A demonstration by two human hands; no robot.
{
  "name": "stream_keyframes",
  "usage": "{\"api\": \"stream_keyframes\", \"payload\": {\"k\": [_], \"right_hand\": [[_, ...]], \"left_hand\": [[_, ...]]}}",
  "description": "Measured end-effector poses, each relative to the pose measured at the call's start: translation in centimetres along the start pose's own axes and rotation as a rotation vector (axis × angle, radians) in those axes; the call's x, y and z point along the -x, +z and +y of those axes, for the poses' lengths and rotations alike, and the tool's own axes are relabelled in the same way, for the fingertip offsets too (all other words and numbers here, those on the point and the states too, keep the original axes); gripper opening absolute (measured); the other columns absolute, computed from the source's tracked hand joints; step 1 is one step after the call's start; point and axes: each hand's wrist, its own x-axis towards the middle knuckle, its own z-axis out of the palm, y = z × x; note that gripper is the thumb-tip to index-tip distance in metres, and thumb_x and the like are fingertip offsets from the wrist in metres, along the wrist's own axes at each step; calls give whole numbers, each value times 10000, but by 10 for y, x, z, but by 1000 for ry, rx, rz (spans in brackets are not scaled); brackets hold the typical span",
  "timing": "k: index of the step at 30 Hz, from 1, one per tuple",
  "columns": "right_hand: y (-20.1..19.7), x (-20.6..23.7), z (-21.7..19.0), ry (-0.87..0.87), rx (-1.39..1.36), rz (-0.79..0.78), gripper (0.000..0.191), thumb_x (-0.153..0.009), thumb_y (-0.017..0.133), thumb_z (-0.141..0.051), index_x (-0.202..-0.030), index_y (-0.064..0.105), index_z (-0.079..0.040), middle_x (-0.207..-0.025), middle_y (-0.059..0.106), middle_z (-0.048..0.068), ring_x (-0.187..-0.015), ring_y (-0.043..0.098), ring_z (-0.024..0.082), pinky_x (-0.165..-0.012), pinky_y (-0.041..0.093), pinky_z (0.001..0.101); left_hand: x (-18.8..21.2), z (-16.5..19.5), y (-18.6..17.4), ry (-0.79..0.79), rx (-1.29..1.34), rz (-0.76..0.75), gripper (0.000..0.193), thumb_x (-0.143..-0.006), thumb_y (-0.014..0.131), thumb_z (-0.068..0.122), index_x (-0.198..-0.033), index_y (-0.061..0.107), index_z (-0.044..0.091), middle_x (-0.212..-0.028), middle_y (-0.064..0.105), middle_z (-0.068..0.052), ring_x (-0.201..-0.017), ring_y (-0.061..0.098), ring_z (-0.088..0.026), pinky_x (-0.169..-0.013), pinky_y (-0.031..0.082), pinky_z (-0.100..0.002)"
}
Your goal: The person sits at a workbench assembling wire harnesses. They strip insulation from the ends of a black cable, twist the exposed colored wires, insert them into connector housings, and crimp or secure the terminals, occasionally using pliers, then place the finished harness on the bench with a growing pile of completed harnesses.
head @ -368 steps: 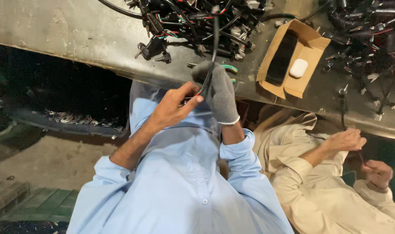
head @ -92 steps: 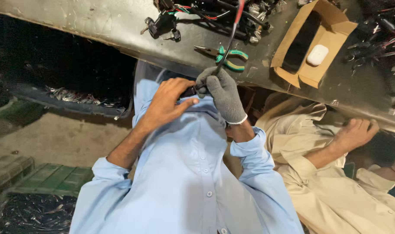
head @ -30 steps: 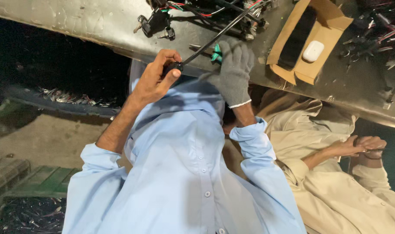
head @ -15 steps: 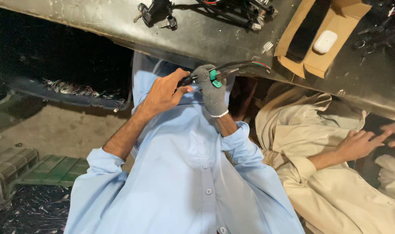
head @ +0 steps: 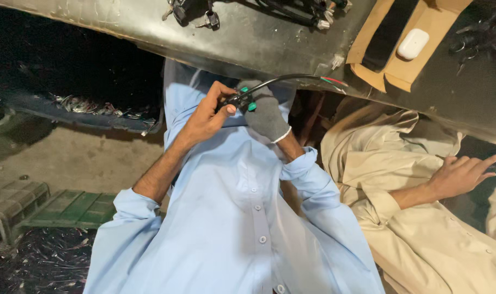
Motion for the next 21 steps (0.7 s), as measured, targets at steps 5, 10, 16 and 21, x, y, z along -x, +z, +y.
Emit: {"api": "stream_keyframes", "payload": {"k": [5, 10, 16, 21], "right_hand": [[-13, -10, 10, 222, 143, -287, 229, -843, 690, -112, -1059, 662, -40, -960, 700, 177, -917, 669, 386, -787, 512, 438], [-19, -6, -15, 178, -12, -176, 282, -892, 676, -172, -1130, 621, -30, -1004, 688, 215, -925, 679, 397, -789, 526, 437], [-30, 17, -42, 335, 37, -232, 314, -975, 597, -278, -1171, 550, -38, -986, 656, 242, -927, 645, 451, -764, 489, 500], [-21, 15, -43, 463, 56, -233, 332, -967, 596, -314, -1130, 528, -34, -909, 657, 249, -887, 642, 464, -726, 473, 519]], "left_hand": [[-2, -4, 5, -24, 202, -28, 338, -1095, 602, 305, -1253, 463, 41, -951, 573, -2, -866, 502, -71, -790, 442, -258], [-5, -3, 9, 62, 141, 112, 438, -1077, 656, 341, -1308, 466, 21, -1022, 591, -35, -910, 520, -95, -820, 461, -280], [-7, -4, 12, 99, -335, 291, 510, -1048, 680, 381, -1321, 483, -2, -987, 689, -160, -881, 703, -282, -769, 556, -377], [-7, -8, 13, 131, -456, 304, 448, -1046, 699, 292, -1333, 509, 5, -1007, 721, -168, -915, 744, -347, -748, 567, -406]]}}
